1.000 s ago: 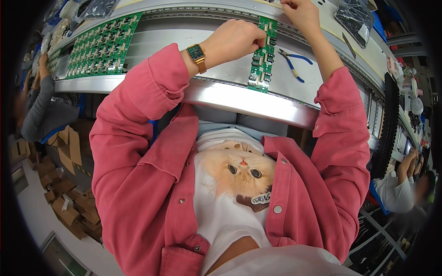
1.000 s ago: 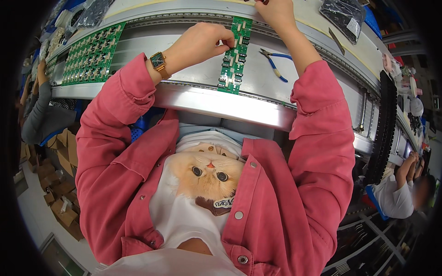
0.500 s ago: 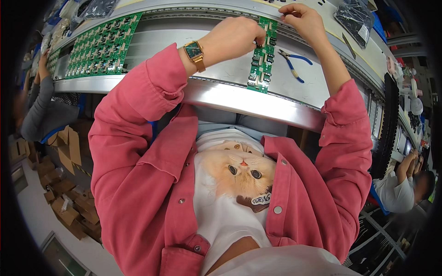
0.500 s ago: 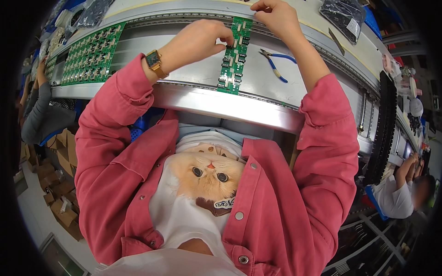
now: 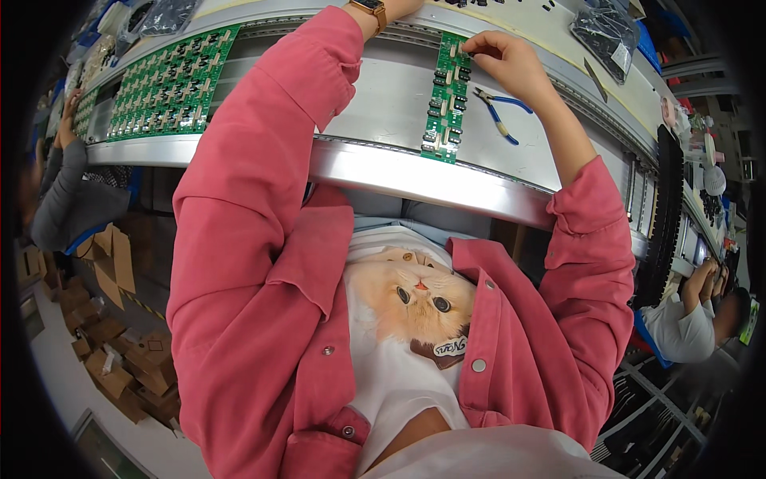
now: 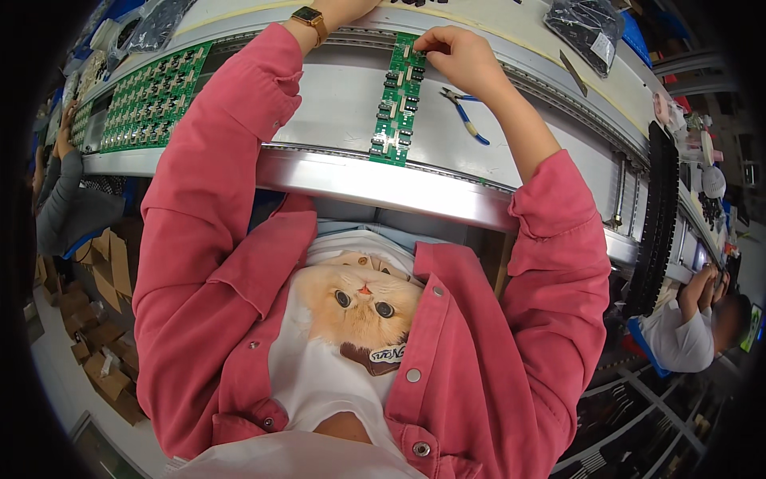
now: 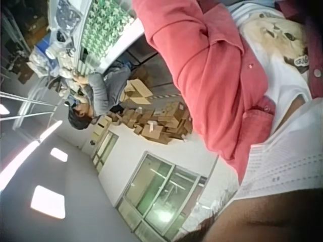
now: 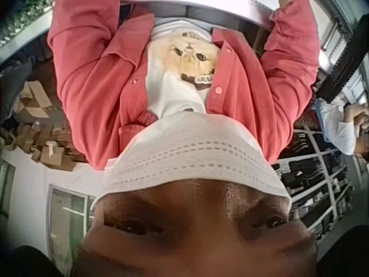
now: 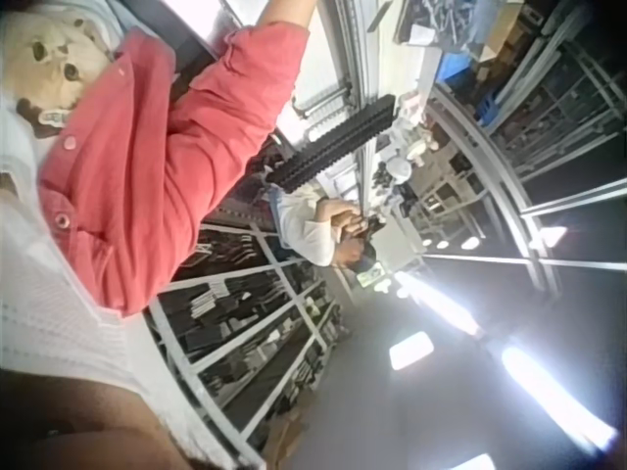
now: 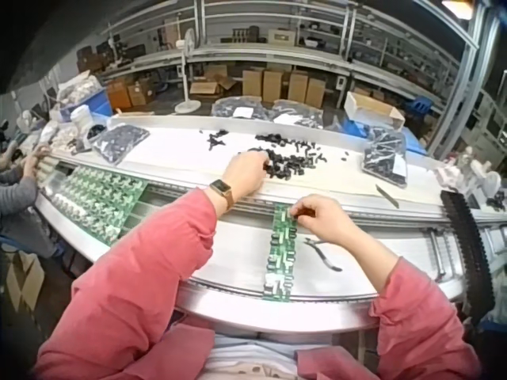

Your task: Assemble electronic components onto printed circuit board strips on an assembly line.

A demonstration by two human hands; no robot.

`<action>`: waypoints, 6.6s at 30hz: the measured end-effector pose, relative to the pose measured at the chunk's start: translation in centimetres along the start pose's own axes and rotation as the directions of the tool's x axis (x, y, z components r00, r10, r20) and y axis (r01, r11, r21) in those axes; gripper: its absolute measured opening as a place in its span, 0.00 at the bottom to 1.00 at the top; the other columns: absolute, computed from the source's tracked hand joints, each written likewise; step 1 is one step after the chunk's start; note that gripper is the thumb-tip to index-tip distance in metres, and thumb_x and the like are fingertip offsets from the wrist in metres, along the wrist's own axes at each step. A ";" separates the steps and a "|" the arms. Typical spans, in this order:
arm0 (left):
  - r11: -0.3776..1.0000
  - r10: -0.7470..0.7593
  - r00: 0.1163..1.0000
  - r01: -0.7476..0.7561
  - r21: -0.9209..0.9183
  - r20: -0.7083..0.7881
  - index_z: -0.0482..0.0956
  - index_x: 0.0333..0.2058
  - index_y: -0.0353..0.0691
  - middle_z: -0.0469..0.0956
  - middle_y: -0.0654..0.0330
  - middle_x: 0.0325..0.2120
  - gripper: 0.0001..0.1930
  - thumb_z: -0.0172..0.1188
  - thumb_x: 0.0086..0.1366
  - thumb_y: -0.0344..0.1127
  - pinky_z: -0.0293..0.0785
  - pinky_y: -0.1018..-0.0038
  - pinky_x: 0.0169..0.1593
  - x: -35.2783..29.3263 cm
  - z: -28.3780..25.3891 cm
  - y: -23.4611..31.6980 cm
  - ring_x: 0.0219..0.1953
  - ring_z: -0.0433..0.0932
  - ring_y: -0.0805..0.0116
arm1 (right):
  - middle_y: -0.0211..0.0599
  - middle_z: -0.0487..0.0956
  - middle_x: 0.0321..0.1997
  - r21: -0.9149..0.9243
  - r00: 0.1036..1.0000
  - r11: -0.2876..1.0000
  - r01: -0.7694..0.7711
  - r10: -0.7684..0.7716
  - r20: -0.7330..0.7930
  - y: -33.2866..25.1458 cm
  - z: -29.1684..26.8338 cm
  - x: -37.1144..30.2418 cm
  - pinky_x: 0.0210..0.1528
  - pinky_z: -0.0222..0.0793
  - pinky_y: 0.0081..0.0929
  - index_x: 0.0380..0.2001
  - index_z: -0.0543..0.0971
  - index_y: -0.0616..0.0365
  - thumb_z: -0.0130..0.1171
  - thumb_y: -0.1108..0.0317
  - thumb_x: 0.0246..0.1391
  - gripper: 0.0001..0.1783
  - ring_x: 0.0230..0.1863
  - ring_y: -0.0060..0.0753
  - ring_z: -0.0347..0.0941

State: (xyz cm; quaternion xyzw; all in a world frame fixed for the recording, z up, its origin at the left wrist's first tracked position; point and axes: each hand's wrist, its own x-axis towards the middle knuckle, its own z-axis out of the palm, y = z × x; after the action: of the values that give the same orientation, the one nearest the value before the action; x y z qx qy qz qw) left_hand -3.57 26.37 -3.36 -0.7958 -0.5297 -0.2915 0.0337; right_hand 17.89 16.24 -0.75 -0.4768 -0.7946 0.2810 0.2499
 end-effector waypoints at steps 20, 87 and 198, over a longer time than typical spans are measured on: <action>0.946 0.095 0.994 -0.108 -0.305 -0.059 0.78 0.29 0.35 0.78 0.48 0.28 0.06 0.54 0.53 0.29 0.72 0.62 0.38 -1.8 -1.4 0.6 0.32 0.75 0.47 | 0.31 0.82 0.30 -0.276 0.994 0.957 0.094 -0.104 -0.022 0.0 0.1 1.2 0.34 0.71 0.21 0.29 0.82 0.57 0.56 0.77 0.46 0.08 0.25 0.28 0.74; 0.960 0.278 0.869 -0.234 -0.155 0.410 0.82 0.33 0.41 0.79 0.59 0.29 0.09 0.54 0.55 0.26 0.74 0.72 0.35 -6.9 -6.6 6.1 0.26 0.75 0.61 | 0.33 0.80 0.26 -0.238 0.997 0.970 0.057 -0.042 0.066 0.1 -0.2 2.1 0.32 0.71 0.21 0.31 0.83 0.56 0.59 0.74 0.42 0.09 0.26 0.27 0.74; 0.549 -0.224 0.951 0.304 -0.779 0.214 0.82 0.36 0.36 0.77 0.62 0.28 0.10 0.65 0.52 0.23 0.67 0.84 0.31 -17.1 -12.9 13.9 0.26 0.70 0.76 | 0.27 0.76 0.25 -0.205 0.982 0.965 0.163 -0.138 0.130 0.3 -1.6 1.9 0.30 0.65 0.17 0.32 0.76 0.56 0.58 0.80 0.44 0.10 0.25 0.20 0.67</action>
State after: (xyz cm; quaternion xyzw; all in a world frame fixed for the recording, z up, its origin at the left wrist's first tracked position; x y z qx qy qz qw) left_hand -1.71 1.61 2.30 -0.6480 -0.4551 -0.4645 -0.3965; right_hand 18.32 18.39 0.40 -0.4222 -0.8672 0.2007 0.1716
